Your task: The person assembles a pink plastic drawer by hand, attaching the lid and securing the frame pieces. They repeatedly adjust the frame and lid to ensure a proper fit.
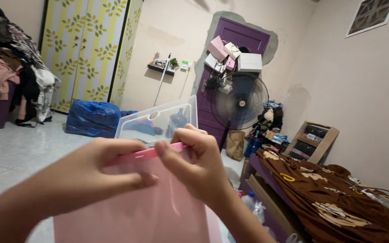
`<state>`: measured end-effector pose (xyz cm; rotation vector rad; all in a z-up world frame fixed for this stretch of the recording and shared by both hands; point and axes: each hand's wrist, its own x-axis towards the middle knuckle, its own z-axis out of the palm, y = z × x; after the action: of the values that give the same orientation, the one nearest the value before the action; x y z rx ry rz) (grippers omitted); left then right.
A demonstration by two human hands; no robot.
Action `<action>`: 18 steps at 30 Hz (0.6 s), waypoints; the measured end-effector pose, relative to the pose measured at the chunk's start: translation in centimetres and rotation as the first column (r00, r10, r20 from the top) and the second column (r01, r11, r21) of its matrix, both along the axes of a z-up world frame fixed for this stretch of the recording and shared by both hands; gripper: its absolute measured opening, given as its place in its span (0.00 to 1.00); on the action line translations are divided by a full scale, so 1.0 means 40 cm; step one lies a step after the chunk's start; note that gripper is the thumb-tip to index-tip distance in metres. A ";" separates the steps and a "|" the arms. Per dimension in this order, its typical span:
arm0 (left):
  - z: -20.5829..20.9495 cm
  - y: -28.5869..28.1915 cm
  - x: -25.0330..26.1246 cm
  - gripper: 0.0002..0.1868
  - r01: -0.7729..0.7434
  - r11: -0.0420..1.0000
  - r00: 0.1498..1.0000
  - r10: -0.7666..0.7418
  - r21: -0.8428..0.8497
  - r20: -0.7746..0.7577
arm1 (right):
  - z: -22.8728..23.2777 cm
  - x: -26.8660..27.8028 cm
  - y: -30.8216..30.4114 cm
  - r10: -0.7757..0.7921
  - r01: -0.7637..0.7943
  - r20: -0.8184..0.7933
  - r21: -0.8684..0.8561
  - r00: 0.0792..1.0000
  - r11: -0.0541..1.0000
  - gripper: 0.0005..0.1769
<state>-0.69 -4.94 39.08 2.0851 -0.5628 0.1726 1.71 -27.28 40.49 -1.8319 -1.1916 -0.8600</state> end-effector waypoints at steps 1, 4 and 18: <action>-0.004 0.001 -0.001 0.23 0.067 0.998 0.997 -0.066 -0.016 0.045 | -0.004 -0.001 0.015 -0.026 0.027 0.062 -0.014 0.998 1.000 0.21; -0.025 0.017 0.012 0.22 0.292 0.939 0.954 -0.273 -0.181 0.124 | -0.003 -0.004 0.041 0.103 -0.101 -0.107 0.025 0.989 0.995 0.16; -0.078 0.085 0.031 0.23 0.223 0.922 0.974 -0.226 -0.317 0.028 | 0.036 0.026 0.092 0.228 -0.284 -0.701 0.039 0.675 0.958 0.13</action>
<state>0.53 -1.56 35.95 1.6935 -0.7149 0.1116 2.74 -23.61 41.91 -1.7373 -0.9349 0.0809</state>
